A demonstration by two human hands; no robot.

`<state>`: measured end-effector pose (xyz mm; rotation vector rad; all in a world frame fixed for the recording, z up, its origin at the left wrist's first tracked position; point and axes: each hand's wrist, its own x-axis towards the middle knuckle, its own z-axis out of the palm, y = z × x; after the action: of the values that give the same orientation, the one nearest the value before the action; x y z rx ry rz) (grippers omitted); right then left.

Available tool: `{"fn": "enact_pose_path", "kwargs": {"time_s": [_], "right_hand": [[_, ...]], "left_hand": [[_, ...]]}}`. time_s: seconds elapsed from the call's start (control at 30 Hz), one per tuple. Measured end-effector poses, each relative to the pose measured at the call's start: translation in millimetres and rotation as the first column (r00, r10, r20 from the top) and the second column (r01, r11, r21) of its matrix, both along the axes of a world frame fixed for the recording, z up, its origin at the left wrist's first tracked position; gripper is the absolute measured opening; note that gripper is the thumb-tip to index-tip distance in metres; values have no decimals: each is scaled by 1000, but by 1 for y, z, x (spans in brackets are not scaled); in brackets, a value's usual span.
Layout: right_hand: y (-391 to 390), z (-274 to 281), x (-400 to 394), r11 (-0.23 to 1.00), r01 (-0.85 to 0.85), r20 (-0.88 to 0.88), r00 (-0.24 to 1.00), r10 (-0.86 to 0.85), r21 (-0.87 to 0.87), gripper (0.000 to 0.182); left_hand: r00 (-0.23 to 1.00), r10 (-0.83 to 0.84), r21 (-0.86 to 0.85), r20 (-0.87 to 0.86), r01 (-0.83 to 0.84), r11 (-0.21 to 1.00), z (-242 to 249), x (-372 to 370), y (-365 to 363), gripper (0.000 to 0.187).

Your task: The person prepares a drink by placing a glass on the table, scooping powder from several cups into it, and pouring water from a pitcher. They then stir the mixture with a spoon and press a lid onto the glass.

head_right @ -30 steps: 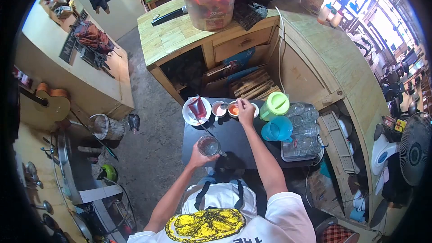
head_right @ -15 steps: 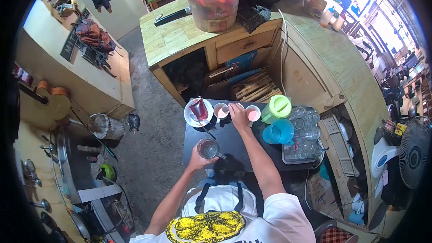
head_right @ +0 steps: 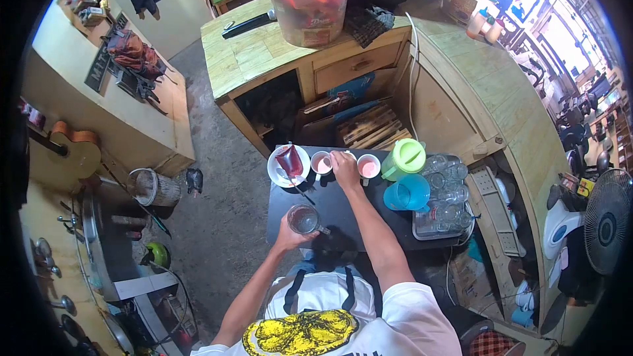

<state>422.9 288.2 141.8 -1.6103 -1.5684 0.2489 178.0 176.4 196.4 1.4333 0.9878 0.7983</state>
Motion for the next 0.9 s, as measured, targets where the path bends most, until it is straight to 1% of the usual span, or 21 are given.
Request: {"fn": "enact_pose_path", "kwargs": {"time_s": [0.03, 0.13, 0.23, 0.33, 0.37, 0.43, 0.53, 0.63, 0.73, 0.83, 0.9], "right_hand": [[0, -2, 0, 1000, 4, 4, 1000, -4, 11, 17], [1, -14, -1, 996, 86, -94, 992, -84, 17, 17], [-2, -25, -2, 989, 141, -127, 983, -135, 35, 17], [-5, -34, -4, 982, 187, -195, 963, -187, -19, 17], [-7, -37, -5, 977, 204, -254, 944, -212, -60, 17], [-11, -33, -9, 963, 228, -364, 893, -266, -142, 18], [-11, -36, -12, 943, 261, -482, 811, -331, -208, 22], [-8, -52, -13, 932, 265, -595, 718, -361, -246, 24], [-6, -65, -13, 916, 285, -684, 609, -401, -283, 24], [-4, -72, -12, 902, 312, -719, 548, -428, -299, 22], [-4, -74, -11, 897, 304, -778, 455, -432, -320, 21]], "left_hand": [[1000, 5, -15, 5, -5, 1000, -2, 0, 0, 70], [1000, -3, 1, 11, 3, 1000, -5, 0, 1, 69], [1000, -12, 28, 15, 11, 1000, -2, 0, 2, 69], [1000, -17, 7, 18, 17, 1000, 1, -1, 1, 67], [1000, -19, 5, 20, 18, 1000, 1, -2, 1, 67], [999, -22, 2, 23, 22, 1000, -1, -3, 2, 67], [1000, -4, -14, 28, 4, 1000, 0, -3, 2, 68], [1000, -19, 2, -21, 19, 1000, 3, -5, 2, 68], [1000, -15, -21, -9, 15, 1000, 4, -6, 2, 68], [1000, -2, -6, -12, 2, 1000, -1, -6, 2, 68], [1000, -4, -11, -13, 4, 1000, -4, -7, 2, 67]]}}
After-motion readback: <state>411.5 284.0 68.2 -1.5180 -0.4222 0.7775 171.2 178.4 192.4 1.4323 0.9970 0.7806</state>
